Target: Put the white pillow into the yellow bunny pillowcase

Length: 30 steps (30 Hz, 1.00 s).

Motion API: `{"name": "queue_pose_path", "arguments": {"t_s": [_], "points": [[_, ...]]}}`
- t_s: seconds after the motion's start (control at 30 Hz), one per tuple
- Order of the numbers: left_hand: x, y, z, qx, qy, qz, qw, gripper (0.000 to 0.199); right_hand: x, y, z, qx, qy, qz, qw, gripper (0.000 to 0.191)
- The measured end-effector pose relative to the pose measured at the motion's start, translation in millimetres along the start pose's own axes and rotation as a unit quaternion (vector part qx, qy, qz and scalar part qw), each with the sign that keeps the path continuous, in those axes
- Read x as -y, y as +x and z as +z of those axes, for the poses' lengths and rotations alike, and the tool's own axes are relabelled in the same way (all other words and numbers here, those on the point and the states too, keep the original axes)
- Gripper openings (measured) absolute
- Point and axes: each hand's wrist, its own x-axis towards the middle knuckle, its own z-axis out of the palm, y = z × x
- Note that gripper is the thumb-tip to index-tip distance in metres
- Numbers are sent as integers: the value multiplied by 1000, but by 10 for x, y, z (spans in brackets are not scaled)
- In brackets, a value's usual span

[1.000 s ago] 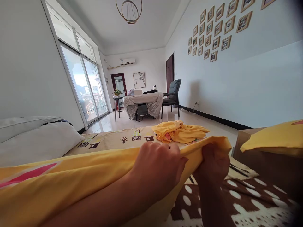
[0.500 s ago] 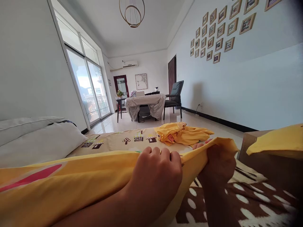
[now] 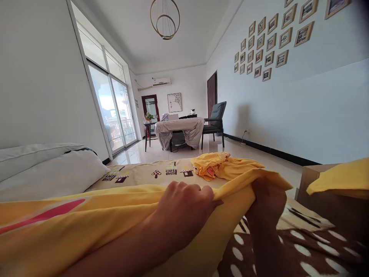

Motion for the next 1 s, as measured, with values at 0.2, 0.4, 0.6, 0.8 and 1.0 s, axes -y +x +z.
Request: {"name": "queue_pose_path", "arguments": {"t_s": [0.2, 0.4, 0.6, 0.8, 1.0], "points": [[290, 189, -56, 28, -131, -108, 985, 50, -289, 89, -20, 280, 100, 71, 952, 64], [672, 375, -6, 8, -182, -173, 968, 56, -534, 88, 62, 431, 34, 186, 883, 50], [901, 608, 109, -18, -139, -188, 972, 56, -803, -1, 181, 444, -3, 182, 877, 34], [1254, 444, 72, -35, -100, -170, 980, 49, -938, -138, 298, 350, -7, 172, 921, 36], [1818, -301, 30, -4, -26, -261, 965, 46, -1071, -29, 235, 409, 13, 229, 883, 38]]}}
